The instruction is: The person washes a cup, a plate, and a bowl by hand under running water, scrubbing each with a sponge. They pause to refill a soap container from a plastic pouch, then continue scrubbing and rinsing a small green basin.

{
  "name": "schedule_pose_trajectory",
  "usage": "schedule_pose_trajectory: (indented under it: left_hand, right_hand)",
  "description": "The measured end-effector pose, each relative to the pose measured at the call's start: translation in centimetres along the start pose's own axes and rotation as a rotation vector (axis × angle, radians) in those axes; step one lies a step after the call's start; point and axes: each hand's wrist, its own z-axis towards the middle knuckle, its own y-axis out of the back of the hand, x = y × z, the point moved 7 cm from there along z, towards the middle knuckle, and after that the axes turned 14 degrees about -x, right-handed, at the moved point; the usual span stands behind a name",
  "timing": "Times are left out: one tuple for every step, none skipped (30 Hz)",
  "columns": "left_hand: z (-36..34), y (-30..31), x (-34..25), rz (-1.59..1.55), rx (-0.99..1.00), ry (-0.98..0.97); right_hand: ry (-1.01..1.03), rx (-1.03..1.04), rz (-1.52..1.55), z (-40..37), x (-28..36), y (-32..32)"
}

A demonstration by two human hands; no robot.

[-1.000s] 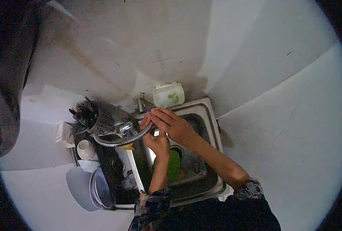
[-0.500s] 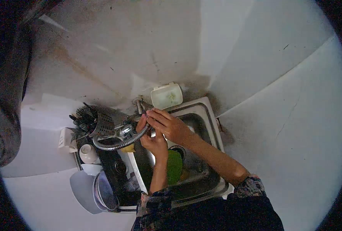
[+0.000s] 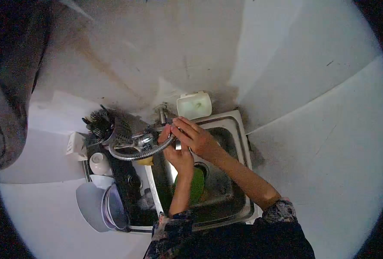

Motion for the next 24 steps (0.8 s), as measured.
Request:
schedule_pose_trajectory:
  left_hand:
    - [0.1, 0.2, -0.6, 0.007, -0.011, 0.001]
    - [0.1, 0.3, -1.1, 0.096, 0.017, 0.009]
    - [0.0, 0.5, -1.4, 0.189, 0.044, 0.018]
    - [-0.5, 1.1, -1.1, 0.202, 0.026, 0.018]
    - [-1.1, 1.9, -0.3, 0.209, 0.026, 0.067]
    - [-1.7, 3.1, 0.4, 0.215, 0.026, 0.116]
    - [-2.0, 4.3, -0.2, 0.245, 0.024, 0.095]
    - [-2.1, 5.4, 0.0, 0.256, 0.01, 0.092]
    - [-2.3, 6.8, 0.9, 0.236, -0.06, 0.139]
    - [-2.4, 8.0, 1.9, 0.213, -0.129, 0.189]
    - [-2.3, 9.0, 2.9, 0.251, -0.177, 0.192]
    - [-1.8, 9.6, 3.7, 0.249, -0.178, 0.193]
    - [-1.3, 10.3, 5.2, 0.136, -0.206, 0.314]
    - [-1.0, 10.3, 6.7, 0.011, -0.226, 0.438]
    - [-0.9, 10.5, 8.0, -0.028, -0.238, 0.502]
    - [-0.7, 10.5, 8.2, -0.09, -0.271, 0.543]
    - [-0.8, 10.6, 9.4, -0.142, -0.249, 0.61]
    - [-0.9, 10.6, 10.6, -0.191, -0.225, 0.675]
    - [-0.6, 10.4, 10.4, -0.193, -0.212, 0.675]
    - [-0.4, 10.2, 10.2, -0.201, -0.187, 0.69]
    - [-0.3, 9.9, 10.0, -0.208, -0.159, 0.707]
    - [-0.3, 9.7, 9.9, -0.206, -0.144, 0.707]
    - [-0.2, 9.6, 9.7, -0.175, -0.139, 0.694]
    - [-0.2, 9.5, 9.5, -0.144, -0.135, 0.68]
  right_hand:
    - [0.006, 0.006, 0.01, 0.0, -0.1, 0.0]
    - [0.041, 0.003, -0.032, 0.0, 0.0, 0.0]
    - [0.076, -0.001, -0.07, 0.0, 0.0, 0.0]
    - [0.085, 0.005, -0.05, 0.2, 0.2, 0.0]
    - [0.067, 0.026, -0.071, 0.4, 0.1, 0.0]
    - [0.048, 0.047, -0.093, 0.6, 0.2, -0.1]
    - [0.057, -0.002, -0.092, 0.7, 0.4, 0.1]
    - [0.065, -0.002, -0.076, 0.7, 0.4, -0.2]
    - [0.098, -0.037, -0.07, 0.7, 0.3, -0.2]
    - [0.13, -0.07, -0.067, 0.8, 0.5, 0.1]
    - [0.114, -0.073, -0.057, 0.9, 0.5, 0.3]
    - [0.116, -0.072, -0.058, 0.8, 0.6, 0.2]
    - [0.096, -0.059, -0.055, 0.7, 0.5, -0.1]
    - [0.077, -0.045, -0.066, 0.4, 0.2, -0.1]
    - [0.059, -0.034, -0.071, -0.1, -0.2, -0.6]
    - [0.057, -0.034, -0.082, -0.1, -0.1, -0.6]
    - [0.048, -0.025, -0.071, -0.1, -0.1, -0.6]
    - [0.037, -0.019, -0.06, -0.1, 0.0, -0.6]
    - [0.06, -0.021, -0.077, 0.2, 0.3, -0.2]
    - [0.052, -0.028, -0.084, 0.2, 0.3, -0.1]
    - [0.058, -0.026, -0.088, 0.2, 0.3, -0.1]
    - [0.064, -0.024, -0.092, 0.2, 0.4, -0.1]
    - [0.054, -0.031, -0.1, 0.2, 0.3, -0.2]
    - [0.052, -0.041, -0.078, 0.1, 0.3, -0.3]
